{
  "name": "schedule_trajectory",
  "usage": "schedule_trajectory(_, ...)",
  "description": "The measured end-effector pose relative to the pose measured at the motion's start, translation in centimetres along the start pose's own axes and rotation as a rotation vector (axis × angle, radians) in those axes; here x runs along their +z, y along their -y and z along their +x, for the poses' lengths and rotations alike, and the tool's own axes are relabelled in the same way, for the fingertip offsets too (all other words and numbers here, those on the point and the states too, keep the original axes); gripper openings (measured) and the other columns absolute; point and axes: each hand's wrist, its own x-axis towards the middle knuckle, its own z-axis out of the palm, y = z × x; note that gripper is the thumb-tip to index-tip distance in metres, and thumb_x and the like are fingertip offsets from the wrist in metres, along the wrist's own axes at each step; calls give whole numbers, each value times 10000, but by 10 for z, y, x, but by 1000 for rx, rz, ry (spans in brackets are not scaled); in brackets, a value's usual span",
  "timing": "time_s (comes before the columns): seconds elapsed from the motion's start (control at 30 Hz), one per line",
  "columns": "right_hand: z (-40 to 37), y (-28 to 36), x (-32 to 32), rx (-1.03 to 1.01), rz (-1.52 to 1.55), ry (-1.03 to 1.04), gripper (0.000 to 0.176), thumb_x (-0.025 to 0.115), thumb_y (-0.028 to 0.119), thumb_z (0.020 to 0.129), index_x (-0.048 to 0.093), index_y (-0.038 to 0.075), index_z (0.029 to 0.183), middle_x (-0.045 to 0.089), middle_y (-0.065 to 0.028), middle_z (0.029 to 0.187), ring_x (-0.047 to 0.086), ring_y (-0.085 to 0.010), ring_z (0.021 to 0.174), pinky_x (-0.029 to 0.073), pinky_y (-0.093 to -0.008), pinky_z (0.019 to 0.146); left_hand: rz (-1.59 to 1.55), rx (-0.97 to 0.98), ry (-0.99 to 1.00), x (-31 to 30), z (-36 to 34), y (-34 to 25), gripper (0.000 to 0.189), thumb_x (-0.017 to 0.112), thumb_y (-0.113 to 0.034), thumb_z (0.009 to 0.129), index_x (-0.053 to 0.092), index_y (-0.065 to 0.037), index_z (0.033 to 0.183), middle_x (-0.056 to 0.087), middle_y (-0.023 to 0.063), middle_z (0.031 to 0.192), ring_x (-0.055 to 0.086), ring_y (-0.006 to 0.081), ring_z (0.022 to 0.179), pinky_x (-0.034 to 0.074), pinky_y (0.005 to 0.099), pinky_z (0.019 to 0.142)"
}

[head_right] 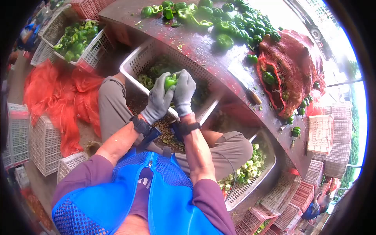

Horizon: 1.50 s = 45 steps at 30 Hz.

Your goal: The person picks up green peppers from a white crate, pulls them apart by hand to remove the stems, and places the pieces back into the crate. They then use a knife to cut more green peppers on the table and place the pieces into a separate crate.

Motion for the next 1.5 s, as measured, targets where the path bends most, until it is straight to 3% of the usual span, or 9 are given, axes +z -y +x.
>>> schedule_trajectory(0.2, 34, -61, 2, 310, -54, -57, 411, 463, 306, 984, 659, 15, 771, 686, -112, 758, 656, -260, 717, 501, -421, 700, 182, -49, 166, 14, 15, 20, 370, 598, -208, 901, 522, -41, 1222, 621, 217, 1072, 626, 410, 959, 514, 492, 810)
schedule_trajectory(0.33, 51, -78, -9, 748, 863, 121, 334, 469, 363, 995, 624, 88, 885, 670, -72, 809, 649, -247, 741, 537, -394, 730, 114, 218, 41, 25, 24, 31, 301, 576, -237, 909, 552, -66, 1155, 632, 148, 920, 645, 340, 747, 547, 416, 660)
schedule_trajectory(0.43, 50, -90, -25, 709, 1050, 120, 334, 468, 371, 989, 624, 97, 878, 662, -73, 801, 651, -252, 739, 550, -404, 757, -890, -485, 265, 6, 37, 28, 271, 539, -229, 927, 580, -41, 1117, 621, 70, 865, 609, 195, 630, 528, 314, 554)
schedule_trajectory(0.6, 48, -45, -37, 670, 985, 114, 351, 476, 399, 985, 628, 96, 895, 662, -76, 796, 650, -246, 716, 550, -400, 656, -1135, -841, 98, -4, 53, 26, 156, 524, -177, 889, 650, -87, 875, 616, 31, 759, 552, 88, 560, 464, 229, 483)
schedule_trajectory(0.7, 56, -33, -40, 574, 676, 86, 415, 452, 440, 1013, 622, 72, 926, 668, -99, 781, 645, -209, 673, 545, -376, 602, -482, -669, 79, 6, 68, 80, 641, 688, -387, 887, 476, -16, 1366, 652, 139, 1063, 669, 208, 833, 563, 301, 718)
schedule_trajectory(0.73, 59, -31, -40, 559, 557, 126, 434, 441, 451, 1021, 624, 67, 935, 670, -102, 783, 646, -205, 673, 545, -368, 601, 230, -56, -111, 11, 72, 78, 895, 730, -452, 856, 274, -49, 1513, 555, 237, 1255, 561, 340, 1195, 450, 405, 1039)
schedule_trajectory(0.83, 61, -33, -35, 571, 371, 162, 480, 400, 472, 1045, 620, 51, 975, 662, -90, 814, 645, -191, 689, 542, -322, 614, 316, 60, 216, 1, 68, 54, 836, 742, -344, 871, 291, -162, 1550, 344, 210, 1530, 521, 322, 1263, 436, 358, 1058)
schedule_trajectory(1.17, 35, -5, -33, 516, 215, 298, 491, 461, 464, 1034, 612, 31, 1210, 658, -104, 1083, 620, -175, 934, 518, -317, 795, 264, 167, 749, -7, 75, 22, 347, 686, -182, 848, 604, -75, 1168, 632, 173, 1047, 616, 366, 1025, 504, 431, 865)
schedule_trajectory(1.5, 11, -13, -14, -75, -129, -37, 394, 408, 281, 1017, 642, 28, 1207, 693, -175, 1134, 656, -273, 1067, 480, -374, 946, 230, 289, 346, -6, 57, 12, 222, 707, -201, 845, 626, -85, 1016, 630, 113, 887, 634, 324, 830, 517, 407, 700)
